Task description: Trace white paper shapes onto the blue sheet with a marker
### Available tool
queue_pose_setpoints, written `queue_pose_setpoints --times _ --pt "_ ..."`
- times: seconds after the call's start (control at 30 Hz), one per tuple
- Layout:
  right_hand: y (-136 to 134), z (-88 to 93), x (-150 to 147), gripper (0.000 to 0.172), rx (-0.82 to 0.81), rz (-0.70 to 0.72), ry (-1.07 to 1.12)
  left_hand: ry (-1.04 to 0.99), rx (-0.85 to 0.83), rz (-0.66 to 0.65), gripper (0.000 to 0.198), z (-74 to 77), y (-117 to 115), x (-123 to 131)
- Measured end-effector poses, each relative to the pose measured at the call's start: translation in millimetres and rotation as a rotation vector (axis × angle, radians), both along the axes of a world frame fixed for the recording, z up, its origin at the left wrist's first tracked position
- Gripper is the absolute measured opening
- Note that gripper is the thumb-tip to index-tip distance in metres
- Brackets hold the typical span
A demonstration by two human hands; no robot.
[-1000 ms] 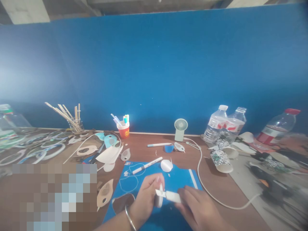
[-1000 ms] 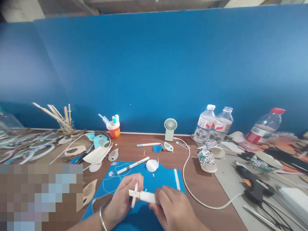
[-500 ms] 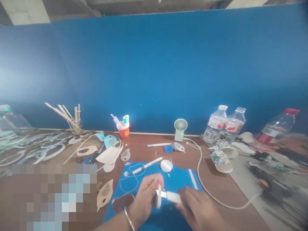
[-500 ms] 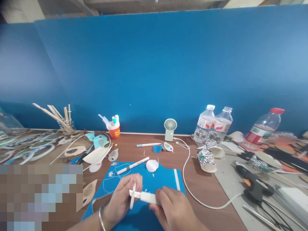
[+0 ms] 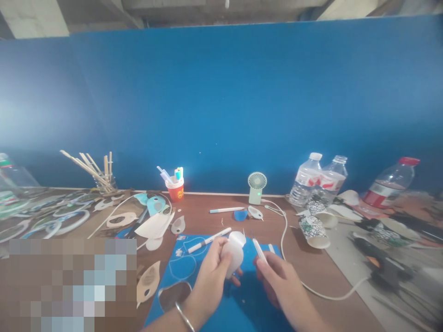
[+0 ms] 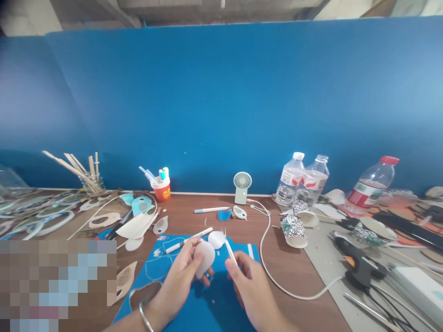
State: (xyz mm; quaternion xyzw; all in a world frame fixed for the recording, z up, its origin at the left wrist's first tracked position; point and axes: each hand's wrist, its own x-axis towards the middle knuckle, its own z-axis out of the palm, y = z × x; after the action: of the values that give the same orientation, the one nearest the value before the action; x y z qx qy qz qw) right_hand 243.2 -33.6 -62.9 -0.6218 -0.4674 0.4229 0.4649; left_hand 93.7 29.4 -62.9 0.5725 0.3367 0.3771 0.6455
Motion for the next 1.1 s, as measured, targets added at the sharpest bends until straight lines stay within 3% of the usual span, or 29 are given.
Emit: queue_pose_setpoints --times 0.07,0.27,0.37,0.8,0.97,1.1 --pt "3.6 0.3 -3.0 0.040 -0.068 0.018 0.134 -0.029 0.007 -0.006 0.030 -0.7 -0.2 2.3" --pt "7.2 -4.1 -6.3 0.025 -0.110 -0.089 0.180 0.066 0.077 -0.025 0.015 -1.5 -1.6 2.0" --pt "7.3 -1.6 -6.8 0.026 -0.112 -0.101 0.241 0.097 0.149 -0.005 0.021 1.3 0.1 -1.4" --pt "6.5 2.7 -8.6 0.021 -0.098 -0.101 0.245 0.303 0.403 0.133 0.013 7.0 9.0 -6.2" --pt "6.4 1.9 -7.2 0.022 -0.068 -0.134 0.307 0.294 0.352 0.233 0.021 6.8 11.0 -8.5" --pt "7.9 -3.9 -3.2 0.026 -0.054 -0.128 0.354 0.311 0.266 0.239 0.039 3.7 13.3 -10.5"
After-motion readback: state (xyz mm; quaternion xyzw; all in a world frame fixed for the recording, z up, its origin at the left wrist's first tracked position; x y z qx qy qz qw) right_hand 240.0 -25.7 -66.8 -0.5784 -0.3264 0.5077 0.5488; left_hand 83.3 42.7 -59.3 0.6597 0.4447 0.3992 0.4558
